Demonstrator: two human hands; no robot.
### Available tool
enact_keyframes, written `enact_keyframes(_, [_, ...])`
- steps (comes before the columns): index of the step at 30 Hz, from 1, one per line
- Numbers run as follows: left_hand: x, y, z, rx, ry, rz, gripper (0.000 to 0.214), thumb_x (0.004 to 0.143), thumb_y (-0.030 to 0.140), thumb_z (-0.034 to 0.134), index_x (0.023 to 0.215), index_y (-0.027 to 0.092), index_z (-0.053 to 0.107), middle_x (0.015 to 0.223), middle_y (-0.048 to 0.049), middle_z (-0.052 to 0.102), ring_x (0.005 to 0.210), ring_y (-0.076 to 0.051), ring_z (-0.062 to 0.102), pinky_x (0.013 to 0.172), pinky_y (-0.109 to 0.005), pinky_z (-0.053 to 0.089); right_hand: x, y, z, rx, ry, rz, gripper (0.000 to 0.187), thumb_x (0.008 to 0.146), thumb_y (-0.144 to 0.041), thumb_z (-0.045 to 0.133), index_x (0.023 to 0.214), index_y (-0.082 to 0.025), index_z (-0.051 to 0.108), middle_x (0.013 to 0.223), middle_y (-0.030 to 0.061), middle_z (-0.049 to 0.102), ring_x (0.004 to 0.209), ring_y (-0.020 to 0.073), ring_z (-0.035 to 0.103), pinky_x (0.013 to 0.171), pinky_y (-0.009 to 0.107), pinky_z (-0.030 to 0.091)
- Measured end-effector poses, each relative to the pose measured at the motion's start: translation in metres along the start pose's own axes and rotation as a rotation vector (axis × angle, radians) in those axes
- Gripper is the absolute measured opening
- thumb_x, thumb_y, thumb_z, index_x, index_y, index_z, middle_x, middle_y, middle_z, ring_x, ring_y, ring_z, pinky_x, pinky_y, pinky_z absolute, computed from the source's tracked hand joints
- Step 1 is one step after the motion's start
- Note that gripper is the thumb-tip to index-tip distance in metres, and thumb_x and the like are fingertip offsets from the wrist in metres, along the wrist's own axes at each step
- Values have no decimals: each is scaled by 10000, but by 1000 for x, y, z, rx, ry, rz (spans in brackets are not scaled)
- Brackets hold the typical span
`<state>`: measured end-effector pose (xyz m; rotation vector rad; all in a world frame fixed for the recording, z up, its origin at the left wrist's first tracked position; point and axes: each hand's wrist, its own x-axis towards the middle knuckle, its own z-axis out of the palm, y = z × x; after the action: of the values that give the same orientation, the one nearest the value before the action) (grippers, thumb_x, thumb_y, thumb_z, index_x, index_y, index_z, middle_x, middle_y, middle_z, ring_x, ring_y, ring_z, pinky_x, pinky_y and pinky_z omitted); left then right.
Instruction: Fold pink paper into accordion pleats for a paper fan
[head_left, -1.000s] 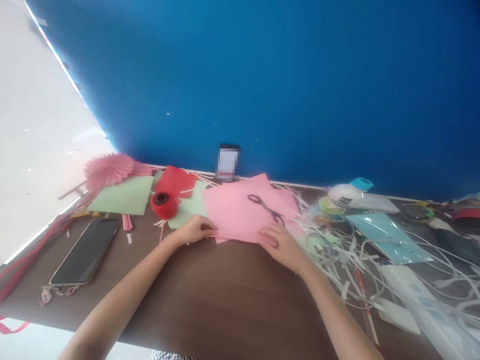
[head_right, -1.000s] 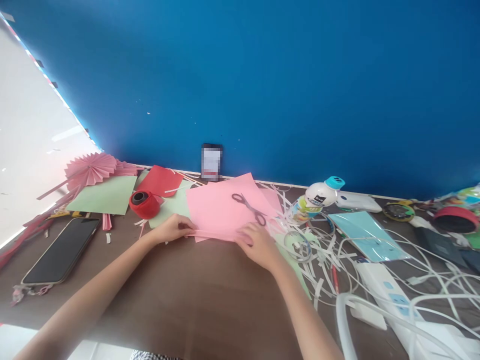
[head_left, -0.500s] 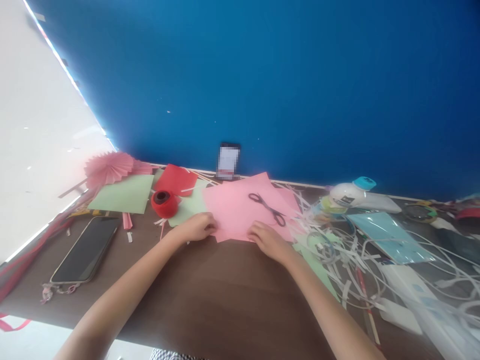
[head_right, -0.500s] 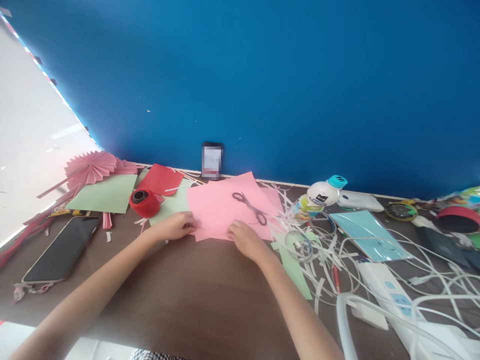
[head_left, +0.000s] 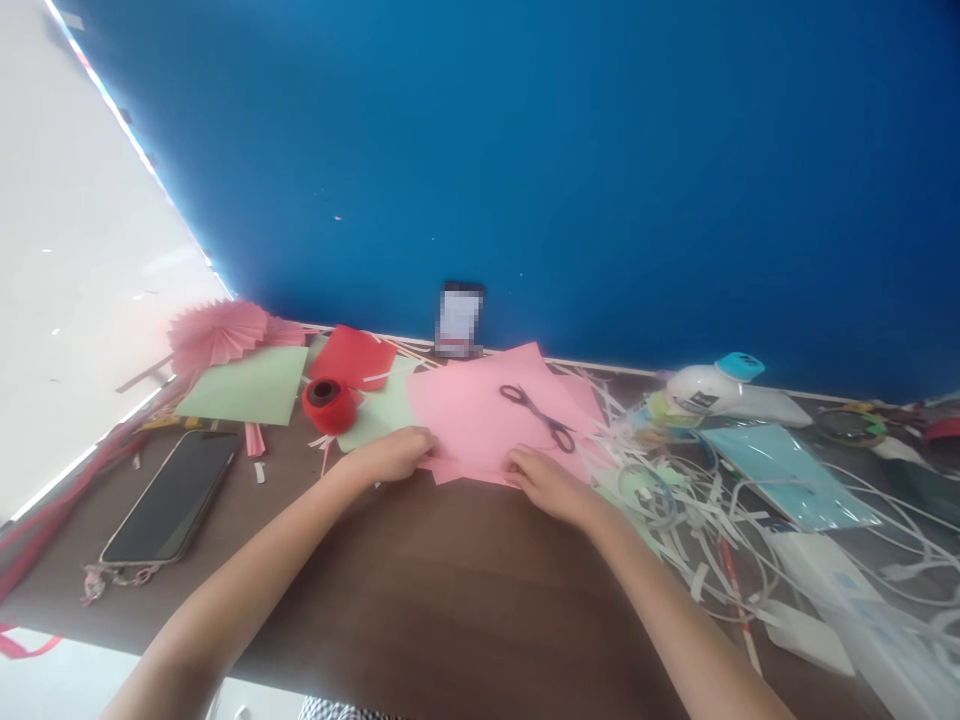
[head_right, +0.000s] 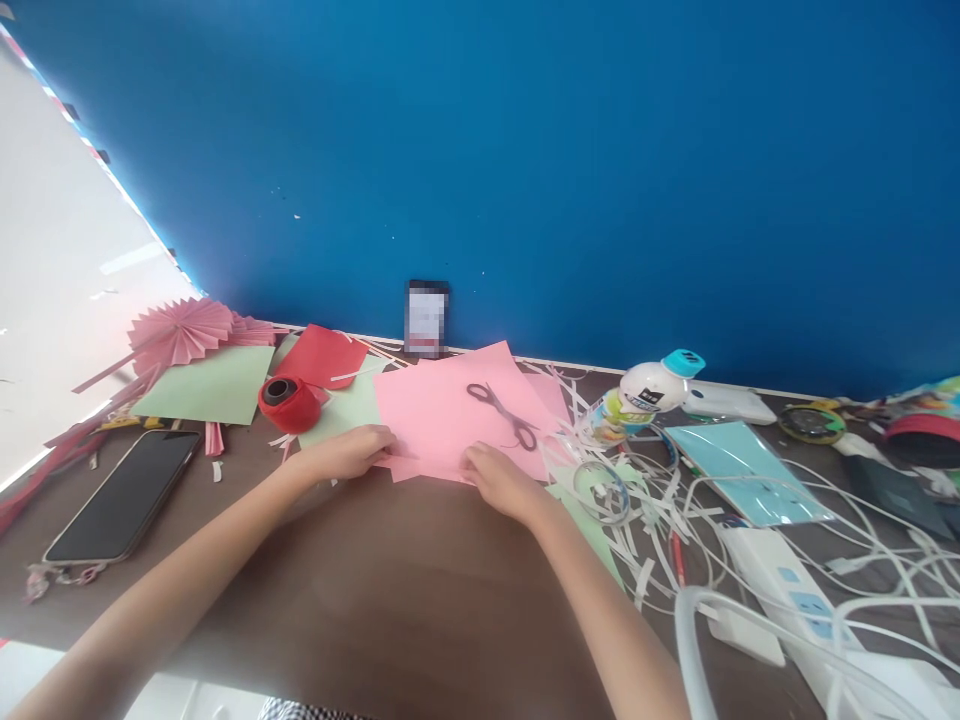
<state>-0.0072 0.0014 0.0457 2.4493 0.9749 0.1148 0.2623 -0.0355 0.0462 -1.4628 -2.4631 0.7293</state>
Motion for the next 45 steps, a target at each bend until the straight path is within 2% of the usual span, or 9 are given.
enact_keyframes(7, [-3, -7, 3, -20, -13, 48, 353, 688, 3, 360, 927, 178, 552, 936, -47, 566, 826, -160, 519, 661, -232, 413, -5, 6, 4, -6, 24, 7, 126, 827, -174, 399, 755, -196, 500, 820, 38, 565, 751, 164, 534, 658, 292, 429])
enact_keyframes(10, [-5, -5, 7, 77, 9, 57, 357, 687, -22, 343, 915, 177, 532, 966, -55, 542, 861, -164, 509, 663, -230, 409, -6, 9, 9, -1, 65, -23, 132, 820, -139, 405, 768, -192, 514, 826, 37, 565, 771, 164, 540, 681, 296, 429])
enact_keyframes(14, [-12, 7, 10, 263, 56, 25, 308, 698, -41, 314, 846, 169, 483, 936, -53, 505, 772, -148, 494, 577, -213, 382, -8, 10, 12, -33, 124, -79, 157, 831, -120, 387, 778, -195, 514, 807, 31, 548, 766, 160, 532, 693, 295, 430])
enact_keyframes(19, [-19, 20, 9, 447, 110, 126, 275, 724, -56, 301, 799, 153, 464, 869, -64, 487, 766, -163, 459, 626, -240, 382, -14, 9, 16, -205, 171, -178, 213, 802, -36, 352, 798, -191, 499, 790, 39, 513, 756, 170, 490, 682, 292, 416])
enact_keyframes(25, [-16, 11, 16, 142, 202, 121, 190, 829, 72, 351, 887, 154, 512, 896, -57, 519, 803, -148, 485, 694, -239, 403, -20, 5, 27, -501, 253, -241, 307, 645, 85, 317, 705, -164, 485, 719, 59, 483, 667, 184, 423, 616, 298, 362])
enact_keyframes(28, [-13, 7, 19, 25, 219, 104, 185, 864, 166, 368, 874, 160, 553, 852, -48, 538, 781, -142, 505, 692, -238, 408, -18, -1, 26, -530, 249, -204, 265, 681, 59, 342, 699, -155, 497, 718, 62, 490, 663, 181, 426, 626, 302, 354])
enact_keyframes(33, [-10, 5, 20, 14, 213, 93, 228, 854, 147, 373, 817, 157, 598, 855, -54, 551, 791, -143, 523, 685, -230, 407, 0, -18, 24, -379, 226, -174, 197, 853, -156, 391, 730, -163, 545, 752, 56, 520, 711, 174, 468, 650, 295, 367])
enact_keyframes(38, [-10, 5, 17, 44, 203, 66, 233, 838, 141, 393, 817, 164, 624, 816, -45, 544, 733, -132, 523, 642, -222, 395, 16, -23, 28, -209, 168, -172, 230, 858, -155, 413, 727, -175, 601, 748, 39, 533, 724, 155, 498, 643, 271, 384])
enact_keyframes(45, [-7, 4, 15, 48, 178, 78, 232, 830, 144, 408, 800, 169, 636, 768, -34, 526, 694, -124, 509, 615, -217, 377, 27, -31, 34, -3, 159, -123, 139, 837, -228, 490, 797, -178, 614, 783, 38, 560, 759, 152, 527, 667, 270, 410])
